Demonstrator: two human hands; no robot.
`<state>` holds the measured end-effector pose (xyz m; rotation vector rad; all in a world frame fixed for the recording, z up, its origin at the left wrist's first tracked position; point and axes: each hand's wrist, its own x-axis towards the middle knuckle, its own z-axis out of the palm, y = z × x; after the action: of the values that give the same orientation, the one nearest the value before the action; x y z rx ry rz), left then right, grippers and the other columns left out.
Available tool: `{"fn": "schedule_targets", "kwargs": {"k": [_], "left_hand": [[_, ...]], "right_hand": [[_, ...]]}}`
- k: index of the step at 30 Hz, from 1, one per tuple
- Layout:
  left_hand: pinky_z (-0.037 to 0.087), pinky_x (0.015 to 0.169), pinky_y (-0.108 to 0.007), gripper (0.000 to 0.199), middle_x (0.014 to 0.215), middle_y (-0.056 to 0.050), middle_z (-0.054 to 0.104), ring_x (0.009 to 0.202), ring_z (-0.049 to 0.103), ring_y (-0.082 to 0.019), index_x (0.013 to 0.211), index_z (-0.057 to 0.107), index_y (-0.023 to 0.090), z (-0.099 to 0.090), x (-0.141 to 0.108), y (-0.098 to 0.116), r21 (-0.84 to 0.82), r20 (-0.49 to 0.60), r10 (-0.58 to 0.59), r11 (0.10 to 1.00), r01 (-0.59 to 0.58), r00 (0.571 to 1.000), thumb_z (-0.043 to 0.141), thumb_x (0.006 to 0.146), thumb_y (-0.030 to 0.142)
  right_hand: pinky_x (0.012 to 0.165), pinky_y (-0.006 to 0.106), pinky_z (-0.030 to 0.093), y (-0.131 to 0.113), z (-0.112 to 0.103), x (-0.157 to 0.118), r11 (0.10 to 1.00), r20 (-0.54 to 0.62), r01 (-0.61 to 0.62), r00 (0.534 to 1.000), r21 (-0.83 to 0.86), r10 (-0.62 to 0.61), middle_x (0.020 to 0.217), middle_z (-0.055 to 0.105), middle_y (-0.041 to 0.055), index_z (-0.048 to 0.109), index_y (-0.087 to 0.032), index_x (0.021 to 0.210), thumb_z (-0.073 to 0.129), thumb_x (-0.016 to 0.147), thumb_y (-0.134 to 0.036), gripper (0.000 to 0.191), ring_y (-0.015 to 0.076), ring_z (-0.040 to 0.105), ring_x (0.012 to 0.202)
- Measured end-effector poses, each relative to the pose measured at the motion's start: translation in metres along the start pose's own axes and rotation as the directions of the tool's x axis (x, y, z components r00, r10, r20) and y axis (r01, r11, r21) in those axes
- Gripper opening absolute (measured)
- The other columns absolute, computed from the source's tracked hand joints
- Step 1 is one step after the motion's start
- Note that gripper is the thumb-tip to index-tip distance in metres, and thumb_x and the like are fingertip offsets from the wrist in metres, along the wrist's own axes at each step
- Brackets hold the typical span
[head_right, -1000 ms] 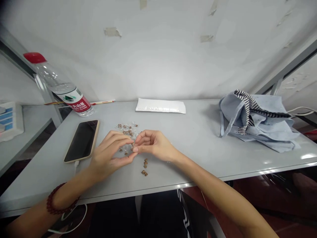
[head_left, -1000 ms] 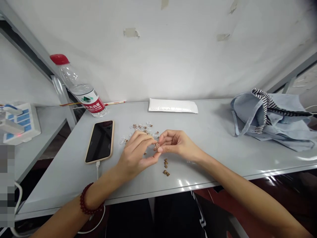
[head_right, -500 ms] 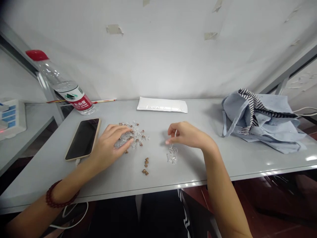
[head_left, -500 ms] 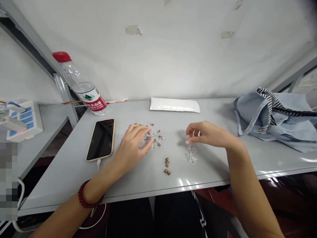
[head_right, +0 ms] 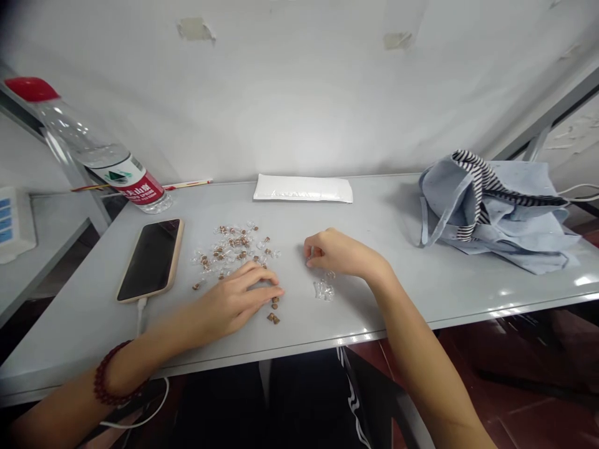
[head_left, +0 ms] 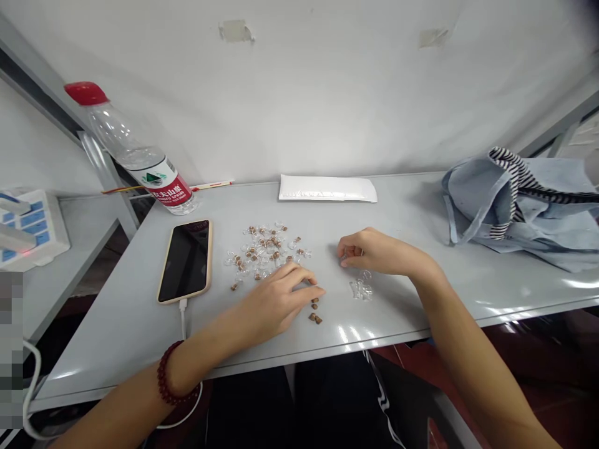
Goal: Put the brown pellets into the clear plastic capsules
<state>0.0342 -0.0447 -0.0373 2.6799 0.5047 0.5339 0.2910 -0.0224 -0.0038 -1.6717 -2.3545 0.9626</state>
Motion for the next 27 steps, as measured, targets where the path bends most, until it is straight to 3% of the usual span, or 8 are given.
{"fn": "schedule_targets", "kwargs": {"k": [6,10,13,18,27], "left_hand": [[0.048,0.074,-0.028,0.020,0.094,-0.007,0.058,0.086,0.050,-0.017,0.096,0.062,0.014,0.005,0.000,-0.002,0.008,0.000,-0.020,1.000,0.020,1.000,0.043,0.092,0.007],[0.049,0.075,-0.030,0.021,0.093,-0.008,0.058,0.087,0.051,-0.017,0.094,0.059,0.013,0.005,0.000,-0.003,0.008,-0.025,-0.051,0.999,0.051,0.998,0.040,0.092,0.006],[0.049,0.077,-0.032,0.015,0.091,-0.006,0.060,0.086,0.053,-0.017,0.095,0.057,0.014,0.003,0.002,-0.003,-0.042,-0.166,-0.082,0.996,0.076,0.983,0.043,0.092,0.008],[0.049,0.077,-0.030,0.010,0.086,-0.003,0.063,0.083,0.058,-0.015,0.091,0.056,0.018,0.000,0.005,-0.001,-0.059,-0.447,-0.106,0.994,0.089,0.888,0.049,0.091,0.010],[0.050,0.071,-0.028,0.009,0.085,-0.004,0.064,0.078,0.059,-0.013,0.090,0.059,0.017,-0.001,0.005,0.001,-0.005,-0.538,-0.071,0.997,0.082,0.840,0.054,0.089,0.009]], "right_hand": [[0.059,0.028,0.043,-0.014,0.005,0.000,0.953,-0.163,0.119,0.984,0.280,-0.075,0.072,0.062,0.0016,0.063,-0.018,0.086,0.057,0.082,-0.028,0.013,0.0137,0.055,0.063],[0.066,0.030,0.046,-0.022,0.011,0.002,0.881,-0.151,0.151,0.984,0.449,-0.091,0.078,0.064,0.0022,0.066,-0.019,0.098,0.056,0.085,-0.032,0.021,0.0148,0.058,0.069],[0.075,0.033,0.049,-0.025,0.018,0.007,0.799,-0.144,0.170,0.984,0.576,-0.105,0.079,0.066,0.0022,0.068,-0.019,0.100,0.059,0.084,-0.033,0.023,0.0154,0.062,0.073],[0.075,0.034,0.051,-0.035,0.030,0.013,0.653,-0.133,0.143,0.989,0.744,-0.065,0.068,0.067,0.0019,0.067,-0.015,0.093,0.069,0.078,-0.033,0.024,0.0144,0.063,0.067],[0.069,0.029,0.052,-0.053,0.048,0.015,0.461,-0.196,0.164,0.980,0.872,0.023,0.069,0.069,0.0024,0.066,-0.015,0.077,0.074,0.074,-0.034,0.021,0.0118,0.063,0.063]]}}
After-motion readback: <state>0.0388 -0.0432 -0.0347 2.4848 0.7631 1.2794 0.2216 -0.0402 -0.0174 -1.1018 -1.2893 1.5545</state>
